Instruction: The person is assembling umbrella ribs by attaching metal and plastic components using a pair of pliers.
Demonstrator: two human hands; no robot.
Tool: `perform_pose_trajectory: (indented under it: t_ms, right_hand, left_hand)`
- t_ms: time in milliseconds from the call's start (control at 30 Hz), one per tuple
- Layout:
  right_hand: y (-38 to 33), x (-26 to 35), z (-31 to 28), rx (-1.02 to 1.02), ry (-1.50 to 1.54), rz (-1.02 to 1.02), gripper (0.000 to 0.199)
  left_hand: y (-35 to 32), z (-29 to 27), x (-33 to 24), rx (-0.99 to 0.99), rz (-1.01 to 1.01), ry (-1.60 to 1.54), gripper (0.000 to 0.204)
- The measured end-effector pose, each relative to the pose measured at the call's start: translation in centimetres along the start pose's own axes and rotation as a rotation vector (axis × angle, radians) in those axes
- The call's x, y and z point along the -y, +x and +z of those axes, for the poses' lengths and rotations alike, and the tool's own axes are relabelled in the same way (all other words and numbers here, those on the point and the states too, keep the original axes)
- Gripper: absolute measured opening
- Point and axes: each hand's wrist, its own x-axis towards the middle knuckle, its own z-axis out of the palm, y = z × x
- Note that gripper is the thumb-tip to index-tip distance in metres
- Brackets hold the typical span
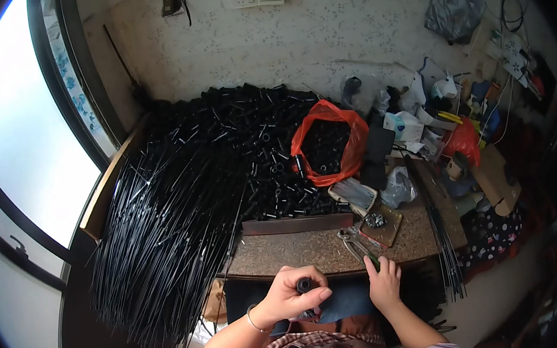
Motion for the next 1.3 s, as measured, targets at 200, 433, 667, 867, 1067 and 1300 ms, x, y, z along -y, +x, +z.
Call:
perform_pose_trajectory:
  t_ms: [200,433,667,867,1067,1300]
  right_hand:
    - [0.8,1.8,-3.9,0.42,1.663,0.403,0.024]
    - [0.8,4.3,-15.2,-0.332,0.578,-0.485,0.02]
    - [0.8,3.7,-16.3,-0.465,0.418,-0.568,0.027]
    - [-1.3,3.2,-10.3,1.028,2.325,-0.033,0.039]
    - [0.7,5.1,-9.9,0.97,1.537,-0.206,0.041]
    - [0.7,5.2,-12.8,0.735,1.445,-0.008,0.044]
  left_hand:
    - [1.1,-0.7,0.2,-0.166,0.038,-0.078,0.069]
    - [0.7,-1.4,-0.3,-0.463,0.022,-0.01,0.051]
    - [-0.1,-0.7,-0.8,-0.463,0.04,-0.017,0.042]
    - [0.5,-0.1,-1.9,-0.422,0.084,-0.025,0.052]
    - [1.2,-0.7,-2.5,-0.198,0.053,0.071,0.042]
    - [-0.5,-2.1,-2.3,-0.381,0.127,0.018,0.03]
